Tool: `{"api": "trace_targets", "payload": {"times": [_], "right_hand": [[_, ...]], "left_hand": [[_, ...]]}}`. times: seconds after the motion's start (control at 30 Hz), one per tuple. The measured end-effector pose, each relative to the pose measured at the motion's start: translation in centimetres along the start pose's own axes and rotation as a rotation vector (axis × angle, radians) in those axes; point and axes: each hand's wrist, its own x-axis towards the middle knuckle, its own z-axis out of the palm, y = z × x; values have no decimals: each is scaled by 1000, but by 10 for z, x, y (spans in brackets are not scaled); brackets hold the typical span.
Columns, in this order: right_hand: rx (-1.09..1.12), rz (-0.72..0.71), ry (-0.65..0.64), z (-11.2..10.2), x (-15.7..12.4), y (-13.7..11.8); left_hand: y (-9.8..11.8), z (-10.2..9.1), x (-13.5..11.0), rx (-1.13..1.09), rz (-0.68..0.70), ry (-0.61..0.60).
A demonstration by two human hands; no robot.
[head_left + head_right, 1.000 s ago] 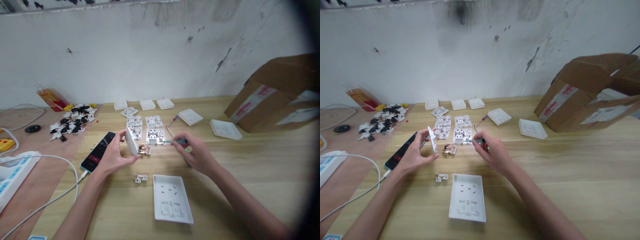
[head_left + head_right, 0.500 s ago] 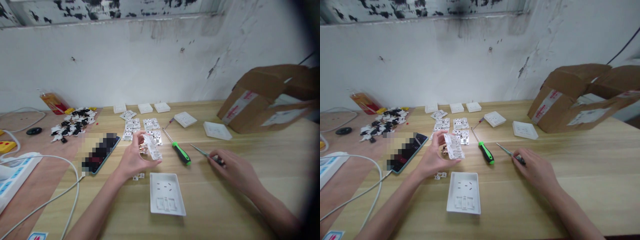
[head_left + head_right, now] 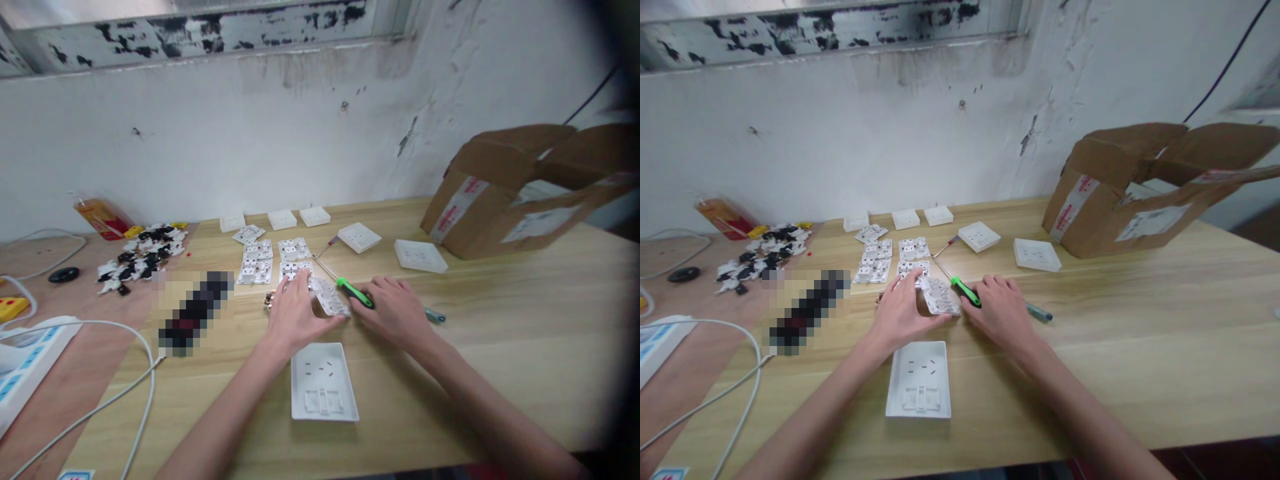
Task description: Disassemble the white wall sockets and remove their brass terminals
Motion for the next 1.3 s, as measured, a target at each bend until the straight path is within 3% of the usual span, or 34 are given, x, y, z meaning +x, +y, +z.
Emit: {"api": "trace_targets", "payload": {"times": [0.17,0.3,0.4,0.5,0.67,1.03,1.1,1.3], "right_hand": [[66,216,37,-11,-1,29],[155,389,114,-29,-11,50],[207,427,158,-37,-18,61],[244,432,174,-39,-22,69],[306,416,111,-34,-22,73],[390,362,64,-34,-22,73],[350,383,64,-32,-20,78],[77,525,224,-36,-9,98]], "left_hand": [[-2,10,-2,88,-3,-68],[-7,-8,-12,48,56,-69],[-10,-35,-34,-28,115,-72],[-8,-55,-65,-77,171,-202],[4,-53,-95,-13,228,-309],[23,-27,-74,3,433,-353],[26,-21,-67,-33,486,-346],[27,-16,-51,-108,540,-311]]}}
